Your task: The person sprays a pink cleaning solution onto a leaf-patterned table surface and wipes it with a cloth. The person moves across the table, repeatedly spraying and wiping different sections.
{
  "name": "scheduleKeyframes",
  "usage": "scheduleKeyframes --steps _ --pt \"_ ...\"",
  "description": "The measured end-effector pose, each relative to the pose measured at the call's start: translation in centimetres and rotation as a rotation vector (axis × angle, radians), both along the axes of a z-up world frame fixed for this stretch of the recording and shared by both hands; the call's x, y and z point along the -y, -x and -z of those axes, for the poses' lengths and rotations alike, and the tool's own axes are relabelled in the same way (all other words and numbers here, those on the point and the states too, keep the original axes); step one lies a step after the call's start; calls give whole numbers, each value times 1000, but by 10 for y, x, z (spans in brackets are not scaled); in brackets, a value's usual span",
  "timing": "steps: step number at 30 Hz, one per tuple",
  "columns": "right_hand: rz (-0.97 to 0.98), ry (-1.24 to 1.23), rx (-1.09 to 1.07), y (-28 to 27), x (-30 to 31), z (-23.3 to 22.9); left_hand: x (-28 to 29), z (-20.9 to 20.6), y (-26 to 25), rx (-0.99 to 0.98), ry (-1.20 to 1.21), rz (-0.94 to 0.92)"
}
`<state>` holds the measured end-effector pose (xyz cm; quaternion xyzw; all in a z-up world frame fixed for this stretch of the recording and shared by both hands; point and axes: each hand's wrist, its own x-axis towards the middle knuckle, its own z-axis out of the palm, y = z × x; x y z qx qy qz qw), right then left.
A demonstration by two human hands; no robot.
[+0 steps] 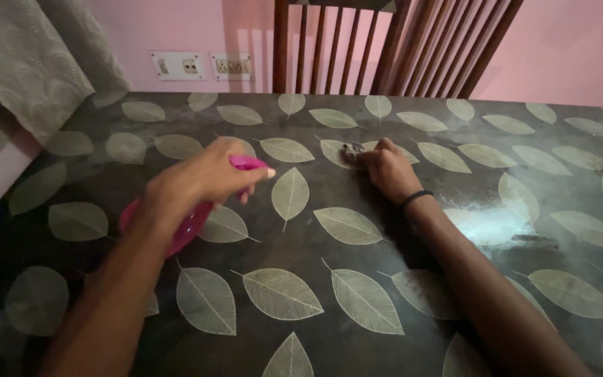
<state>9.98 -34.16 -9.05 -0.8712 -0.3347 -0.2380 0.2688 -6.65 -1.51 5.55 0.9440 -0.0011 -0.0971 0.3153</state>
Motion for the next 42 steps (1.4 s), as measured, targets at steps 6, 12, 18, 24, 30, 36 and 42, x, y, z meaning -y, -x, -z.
scheduleKeyframes --steps 6,12,18,24,30,36,42 --pt "33 28 -37 6 -4 -10 8 1 6 39 92 5" --pt "35 42 49 2 -4 -2 -3 5 0 348 434 -54" --pt "52 102 22 42 -25 -19 -15 25 -7 694 748 -132" --pt "-253 251 -49 108 -77 -42 -12 40 -6 827 765 -186" --pt "-632 298 84 89 -75 -49 -15 41 -5 839 804 -145" --pt "-92 216 -48 30 -54 -40 -14 38 -5 832 794 -148" --pt "-68 353 143 49 -91 -28 -14 38 -5 776 786 -184"
